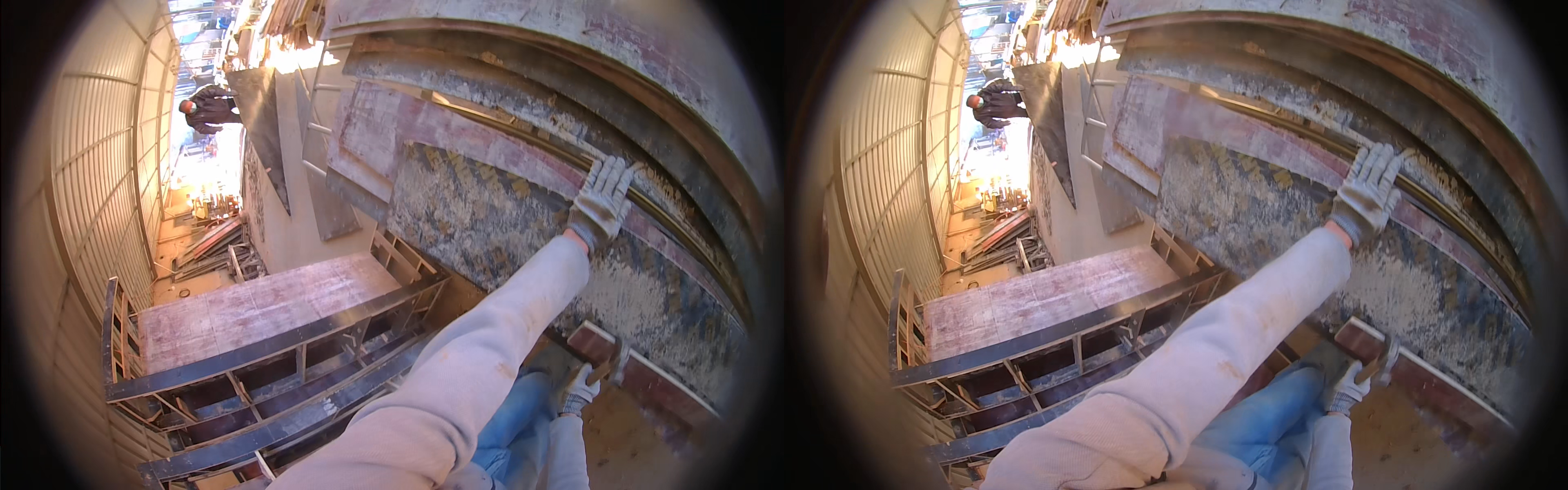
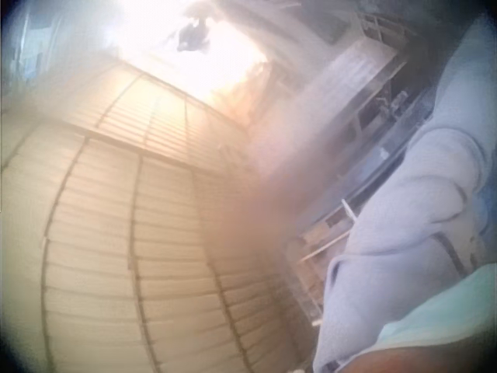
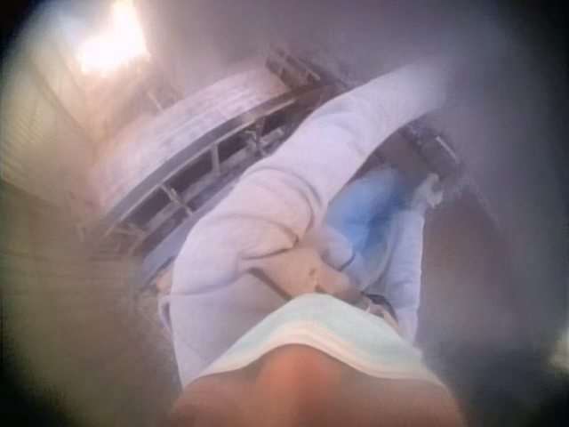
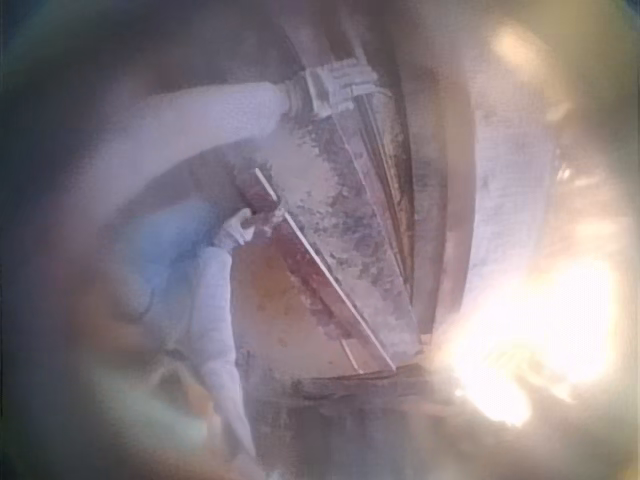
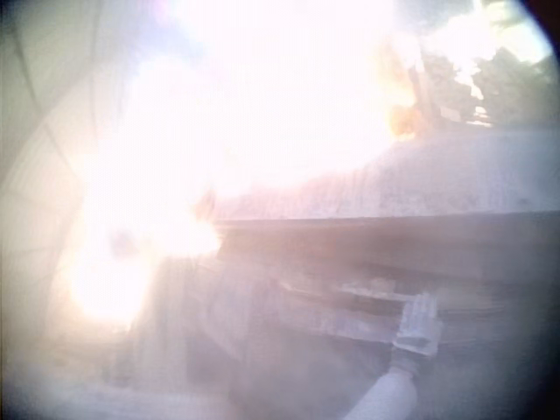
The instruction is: The person repeatedly strikes a curved wooden plank with a hammer, then flips and repositions the plank to continue hammering. The person also picks up and moves other wooden planks and boards within the workspace.
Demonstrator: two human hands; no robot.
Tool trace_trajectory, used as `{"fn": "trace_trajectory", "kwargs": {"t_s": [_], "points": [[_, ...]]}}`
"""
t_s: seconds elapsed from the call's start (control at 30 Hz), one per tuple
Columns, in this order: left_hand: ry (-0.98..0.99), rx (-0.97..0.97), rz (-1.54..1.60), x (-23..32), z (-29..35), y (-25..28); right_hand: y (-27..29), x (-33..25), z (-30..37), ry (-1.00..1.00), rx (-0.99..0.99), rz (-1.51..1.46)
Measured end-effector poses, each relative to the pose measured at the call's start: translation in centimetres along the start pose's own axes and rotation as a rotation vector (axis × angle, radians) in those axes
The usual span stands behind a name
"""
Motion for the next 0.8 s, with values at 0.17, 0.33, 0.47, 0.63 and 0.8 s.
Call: {"fn": "trace_trajectory", "kwargs": {"t_s": [0.17, 0.33, 0.47, 0.63, 0.8], "points": [[-0.08, 0.146, 0.024, 0.6, 0.7, 1.6, 4.8, -8.1, 1.2, -0.545, -0.179, -0.2], [-0.03, 0.055, -0.007, 0.5, 0.0, 1.3, 7.2, -12.6, -3.3, -0.522, -0.341, -0.12], [0.014, -0.003, -0.073, 0.0, -0.3, 0.4, 6.3, -9.8, -1.0, -0.4, -0.411, 0.18], [-0.002, -0.044, -0.063, 0.0, -0.1, -0.6, 3.5, -5.8, 2.9, -0.192, -0.111, -0.065], [-0.06, 0.149, -0.002, 0.6, 0.0, 1.5, 0.7, 0.1, 1.6, -0.03, -0.046, -0.095]]}}
Point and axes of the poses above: each hand's wrist, its own z-axis away from the middle knuckle, its own y-axis out of the back of the hand, x = y × z, the point moved 9 cm from there along -z, towards the middle knuckle, and after that the axes turned 15 degrees about y, right-handed, at the moved point
